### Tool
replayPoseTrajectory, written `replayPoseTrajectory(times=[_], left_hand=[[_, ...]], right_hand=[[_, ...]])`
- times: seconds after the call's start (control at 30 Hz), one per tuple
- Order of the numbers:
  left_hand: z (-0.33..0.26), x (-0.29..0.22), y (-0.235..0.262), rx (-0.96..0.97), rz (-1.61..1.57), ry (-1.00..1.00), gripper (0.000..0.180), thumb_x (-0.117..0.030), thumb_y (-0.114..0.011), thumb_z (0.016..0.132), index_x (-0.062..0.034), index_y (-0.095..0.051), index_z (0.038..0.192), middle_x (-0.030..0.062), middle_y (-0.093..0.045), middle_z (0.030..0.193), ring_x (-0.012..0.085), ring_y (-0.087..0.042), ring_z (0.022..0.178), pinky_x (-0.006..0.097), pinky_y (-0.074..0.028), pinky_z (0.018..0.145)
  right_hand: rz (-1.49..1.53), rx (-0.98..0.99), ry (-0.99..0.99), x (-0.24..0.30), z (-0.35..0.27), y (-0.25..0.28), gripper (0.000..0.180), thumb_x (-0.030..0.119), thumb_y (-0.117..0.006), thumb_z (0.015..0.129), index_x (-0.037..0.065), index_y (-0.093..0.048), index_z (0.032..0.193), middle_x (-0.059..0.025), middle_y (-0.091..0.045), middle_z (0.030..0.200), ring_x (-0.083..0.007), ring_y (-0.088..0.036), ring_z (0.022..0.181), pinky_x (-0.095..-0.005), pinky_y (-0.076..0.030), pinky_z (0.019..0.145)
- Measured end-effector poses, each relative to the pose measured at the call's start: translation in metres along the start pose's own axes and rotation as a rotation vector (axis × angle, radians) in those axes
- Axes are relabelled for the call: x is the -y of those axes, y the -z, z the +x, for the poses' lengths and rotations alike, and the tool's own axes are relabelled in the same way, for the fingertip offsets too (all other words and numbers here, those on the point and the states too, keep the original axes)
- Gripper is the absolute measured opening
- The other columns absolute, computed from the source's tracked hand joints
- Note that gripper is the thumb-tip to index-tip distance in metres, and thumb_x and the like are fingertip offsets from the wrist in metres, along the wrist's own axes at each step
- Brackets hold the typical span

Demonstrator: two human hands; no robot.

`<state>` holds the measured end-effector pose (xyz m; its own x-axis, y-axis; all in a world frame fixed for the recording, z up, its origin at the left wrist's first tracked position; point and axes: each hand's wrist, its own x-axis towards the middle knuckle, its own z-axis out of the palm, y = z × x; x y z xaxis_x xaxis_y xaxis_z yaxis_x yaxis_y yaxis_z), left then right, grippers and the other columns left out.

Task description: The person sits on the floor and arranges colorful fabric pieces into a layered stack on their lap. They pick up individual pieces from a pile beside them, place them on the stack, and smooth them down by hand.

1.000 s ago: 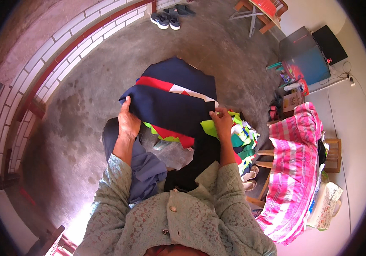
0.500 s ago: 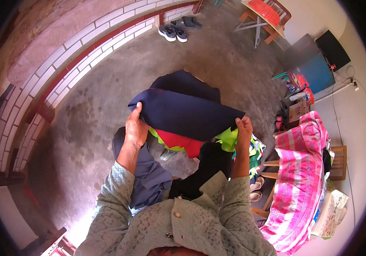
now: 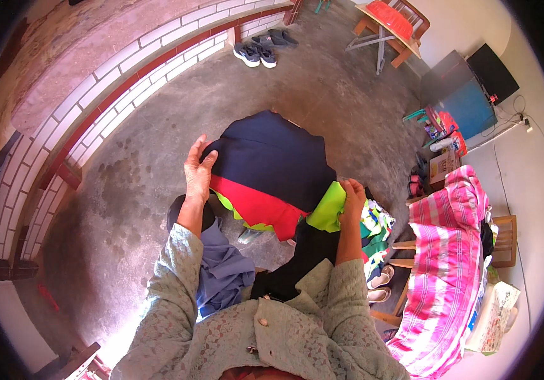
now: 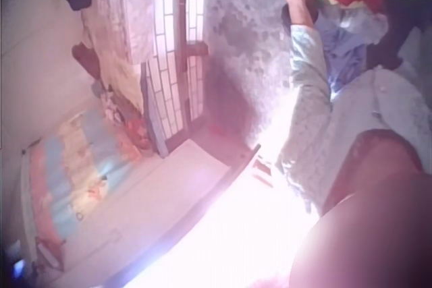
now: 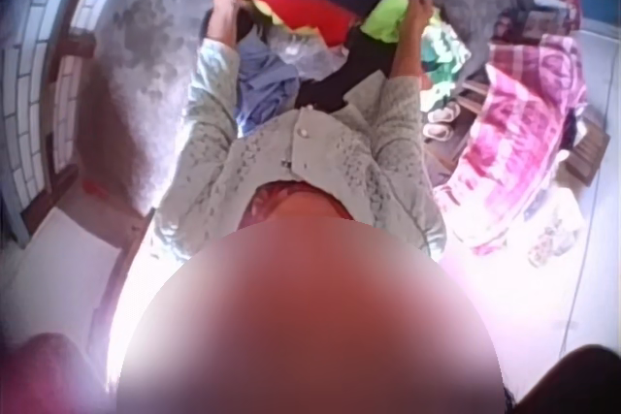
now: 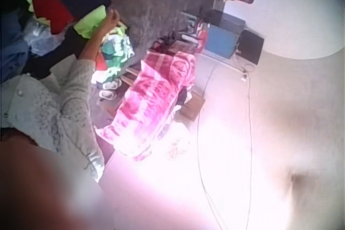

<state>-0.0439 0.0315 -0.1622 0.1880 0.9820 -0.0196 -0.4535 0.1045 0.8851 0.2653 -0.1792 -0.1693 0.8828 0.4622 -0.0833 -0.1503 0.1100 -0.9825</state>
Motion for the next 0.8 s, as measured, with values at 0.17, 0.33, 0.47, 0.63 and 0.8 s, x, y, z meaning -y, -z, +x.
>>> replayPoseTrajectory(times=[0.17,0.33,0.47,0.63,0.8], left_hand=[[-0.004,0.011,0.017,-0.113,0.262,-0.173,0.033,-0.002,-0.058,0.085,-0.0053,-0.057,0.118,0.0062,-0.057,0.119,0.0184,-0.050,0.113,0.033,-0.037,0.099],[-0.017,-0.026,-0.009,0.016,0.399,-0.464,0.027,-0.004,-0.058,0.083,-0.0047,-0.062,0.110,0.0100,-0.060,0.115,0.0201,-0.051,0.115,0.033,-0.034,0.101],[-0.059,-0.128,-0.060,0.276,0.497,-0.768,0.029,-0.017,-0.049,0.091,-0.0038,-0.060,0.114,0.0138,-0.059,0.119,0.0258,-0.052,0.116,0.039,-0.034,0.103],[-0.130,-0.216,-0.087,0.442,-0.084,-1.341,0.044,-0.047,-0.040,0.092,-0.0167,-0.059,0.118,0.0178,-0.054,0.124,0.0387,-0.047,0.118,0.061,-0.032,0.100],[-0.177,-0.259,-0.129,0.480,-0.616,-1.343,0.040,-0.039,-0.049,0.091,-0.0300,-0.051,0.131,-0.0122,-0.034,0.146,0.0122,-0.024,0.136,0.052,-0.013,0.104]], right_hand=[[-0.113,0.017,0.124,0.026,-0.036,0.008,0.008,0.006,-0.060,0.087,0.003,-0.057,0.093,-0.0046,-0.061,0.087,-0.0119,-0.056,0.079,-0.0234,-0.045,0.074],[-0.024,0.153,0.100,0.017,-0.081,0.015,0.005,0.004,-0.058,0.087,0.003,-0.055,0.091,-0.0049,-0.063,0.082,-0.0104,-0.059,0.074,-0.0227,-0.046,0.071],[-0.028,0.166,0.171,0.016,-0.091,0.017,0.005,0.003,-0.058,0.087,0.003,-0.055,0.091,-0.0018,-0.060,0.082,-0.0092,-0.058,0.074,-0.0213,-0.045,0.071],[0.008,0.185,0.157,0.016,-0.091,0.006,0.008,0.001,-0.059,0.086,0.003,-0.055,0.093,-0.0009,-0.058,0.083,-0.0090,-0.058,0.074,-0.0205,-0.045,0.070],[-0.031,0.167,0.158,0.014,-0.091,0.010,0.008,0.002,-0.059,0.087,0.003,-0.055,0.094,-0.0006,-0.058,0.082,-0.0088,-0.057,0.074,-0.0205,-0.045,0.071]])
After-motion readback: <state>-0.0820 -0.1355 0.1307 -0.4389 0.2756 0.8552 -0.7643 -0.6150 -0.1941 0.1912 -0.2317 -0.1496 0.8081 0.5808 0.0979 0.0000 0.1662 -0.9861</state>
